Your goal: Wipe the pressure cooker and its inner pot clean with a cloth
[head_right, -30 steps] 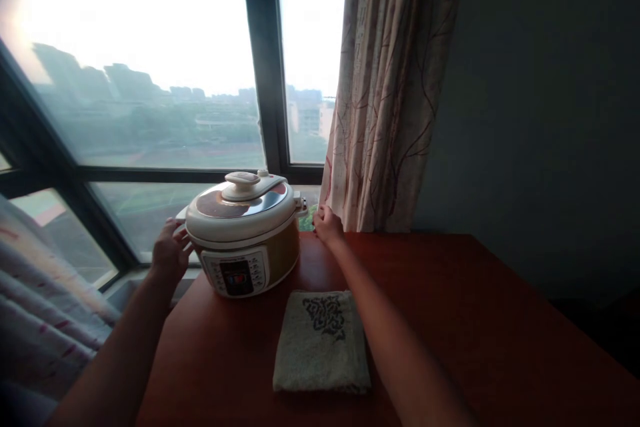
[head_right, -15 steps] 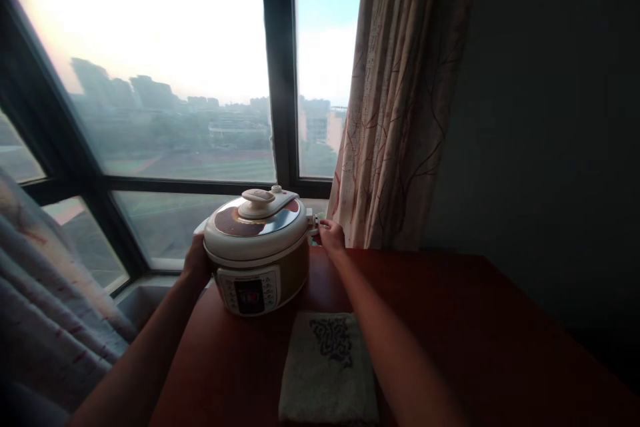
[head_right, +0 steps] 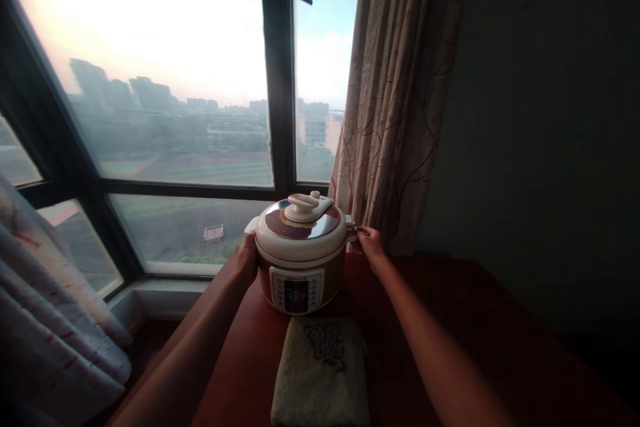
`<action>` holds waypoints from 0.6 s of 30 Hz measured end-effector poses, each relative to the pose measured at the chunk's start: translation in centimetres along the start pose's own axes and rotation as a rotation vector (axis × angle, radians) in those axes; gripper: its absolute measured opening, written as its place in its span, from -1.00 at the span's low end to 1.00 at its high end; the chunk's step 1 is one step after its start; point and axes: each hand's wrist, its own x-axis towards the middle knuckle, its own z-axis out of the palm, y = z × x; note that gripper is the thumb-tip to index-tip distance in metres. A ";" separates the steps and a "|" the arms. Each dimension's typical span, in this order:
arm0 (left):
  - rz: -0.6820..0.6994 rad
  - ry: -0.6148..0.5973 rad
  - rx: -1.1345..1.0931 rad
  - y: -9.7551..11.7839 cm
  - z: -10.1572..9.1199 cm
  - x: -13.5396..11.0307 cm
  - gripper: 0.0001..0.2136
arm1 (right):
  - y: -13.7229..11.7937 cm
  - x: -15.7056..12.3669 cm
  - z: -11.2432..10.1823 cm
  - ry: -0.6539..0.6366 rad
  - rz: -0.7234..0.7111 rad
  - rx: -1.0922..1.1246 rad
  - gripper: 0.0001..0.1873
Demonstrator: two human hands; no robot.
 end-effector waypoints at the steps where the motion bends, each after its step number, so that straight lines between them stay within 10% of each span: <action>1: -0.003 -0.009 -0.003 -0.2 0.6 -0.3 -0.55 | 0.0 -0.2 -0.8 0.011 -0.007 -0.004 -0.80; 18: -0.033 -0.135 -0.030 -0.9 3.8 -6.4 -0.53 | 1.8 -5.5 -8.8 0.113 -0.101 0.079 -0.80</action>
